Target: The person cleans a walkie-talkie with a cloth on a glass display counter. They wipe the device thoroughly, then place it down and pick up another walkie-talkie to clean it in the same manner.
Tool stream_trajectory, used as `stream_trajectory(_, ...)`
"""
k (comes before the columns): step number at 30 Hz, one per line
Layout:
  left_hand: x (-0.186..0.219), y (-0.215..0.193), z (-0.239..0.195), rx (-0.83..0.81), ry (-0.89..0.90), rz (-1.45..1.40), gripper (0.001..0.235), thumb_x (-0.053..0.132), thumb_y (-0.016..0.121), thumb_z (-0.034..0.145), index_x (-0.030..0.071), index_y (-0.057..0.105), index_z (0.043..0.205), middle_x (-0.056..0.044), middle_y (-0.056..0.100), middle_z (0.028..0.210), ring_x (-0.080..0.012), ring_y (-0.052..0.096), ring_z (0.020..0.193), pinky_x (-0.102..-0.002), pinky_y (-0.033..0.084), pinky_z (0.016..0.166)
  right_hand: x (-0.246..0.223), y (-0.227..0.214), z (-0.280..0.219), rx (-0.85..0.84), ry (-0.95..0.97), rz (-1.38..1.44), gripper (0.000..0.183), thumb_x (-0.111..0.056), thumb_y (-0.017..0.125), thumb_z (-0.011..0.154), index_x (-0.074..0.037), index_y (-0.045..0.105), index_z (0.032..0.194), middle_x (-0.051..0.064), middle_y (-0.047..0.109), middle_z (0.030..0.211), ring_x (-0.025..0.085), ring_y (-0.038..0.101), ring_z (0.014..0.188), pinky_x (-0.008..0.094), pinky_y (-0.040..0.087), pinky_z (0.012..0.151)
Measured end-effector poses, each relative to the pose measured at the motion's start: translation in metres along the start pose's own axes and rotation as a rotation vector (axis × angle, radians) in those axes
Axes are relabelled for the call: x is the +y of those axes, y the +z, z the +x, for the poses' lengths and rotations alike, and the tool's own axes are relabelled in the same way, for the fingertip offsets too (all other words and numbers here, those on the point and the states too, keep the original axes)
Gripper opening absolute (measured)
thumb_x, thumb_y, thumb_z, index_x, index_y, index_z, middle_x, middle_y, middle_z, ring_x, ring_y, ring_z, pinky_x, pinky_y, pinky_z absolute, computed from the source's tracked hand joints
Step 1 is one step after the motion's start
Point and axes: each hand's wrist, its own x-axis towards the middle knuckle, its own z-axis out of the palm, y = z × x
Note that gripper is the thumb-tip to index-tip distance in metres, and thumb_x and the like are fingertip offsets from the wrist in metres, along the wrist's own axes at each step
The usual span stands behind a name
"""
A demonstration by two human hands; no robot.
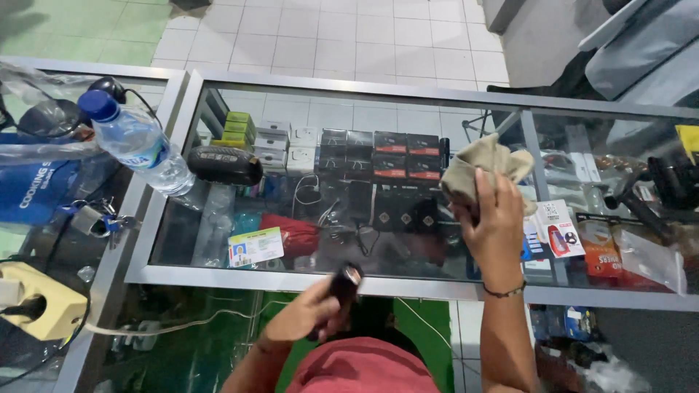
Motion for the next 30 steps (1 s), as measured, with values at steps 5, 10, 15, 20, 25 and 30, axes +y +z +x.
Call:
stream_trajectory(5,-0.053,-0.035,-0.021,-0.323,-0.488,0.549,0.055,0.049,0.059,0.097,0.011,0.057,0.137,0.003,0.059,0.123,-0.0065,0.051,0.108,-0.021,0.043,0.094,0.032,0.008,-0.026,-0.459,0.209,0.023,0.068,-0.048,0.056,0.098,-0.014,0.043,0.156,0.022,0.023,0.169,0.045,0.02,0.154,0.067,0.023,0.116)
stream_trajectory(10,-0.078,-0.055,-0.012,0.229,-0.882,0.655,0.024,0.041,0.05,0.107,0.018,0.053,0.099,-0.001,0.061,0.068,-0.0114,0.053,0.051,-0.028,0.04,0.053,0.021,-0.029,-0.055,-0.068,0.236,0.094,0.049,-0.032,0.05,0.108,0.002,0.054,0.144,0.026,0.046,0.155,0.044,0.039,0.147,0.062,0.035,0.12)
stream_trajectory(15,-0.097,-0.077,0.037,0.301,-0.751,0.609,0.033,0.052,0.051,0.101,0.019,0.054,0.103,-0.003,0.057,0.071,-0.0107,0.05,0.054,-0.025,0.038,0.049,0.043,-0.005,-0.045,-0.333,0.104,-0.022,0.083,-0.045,0.068,0.091,-0.02,0.028,0.16,0.021,0.015,0.167,0.045,0.017,0.155,0.068,0.025,0.12)
stream_trajectory(20,-0.152,-0.103,0.137,0.19,-0.582,0.553,0.064,0.053,0.065,0.102,0.01,0.051,0.147,-0.029,0.064,0.129,-0.0362,0.066,0.12,-0.046,0.058,0.093,0.097,0.062,-0.023,-0.457,-0.069,-0.257,0.073,-0.051,0.078,0.076,-0.028,0.057,0.143,0.011,0.054,0.145,0.035,0.054,0.133,0.052,0.056,0.089)
stream_trajectory(25,-0.167,-0.06,0.225,0.237,-0.381,0.722,0.067,0.048,0.07,0.099,0.004,0.053,0.145,-0.033,0.061,0.133,-0.0488,0.06,0.126,-0.06,0.052,0.099,0.102,-0.026,0.015,0.011,0.533,0.292,0.054,-0.011,0.075,0.079,-0.019,0.064,0.131,0.017,0.07,0.114,0.043,0.069,0.102,0.057,0.057,0.079)
stream_trajectory(30,-0.165,0.006,0.317,0.31,-0.195,0.886,0.059,0.046,0.072,0.093,0.006,0.057,0.134,-0.021,0.071,0.12,-0.0371,0.069,0.112,-0.048,0.055,0.088,0.144,-0.103,-0.052,0.255,0.658,0.423,0.051,-0.029,0.074,0.097,-0.007,0.05,0.137,0.021,0.055,0.123,0.038,0.058,0.111,0.052,0.051,0.089)
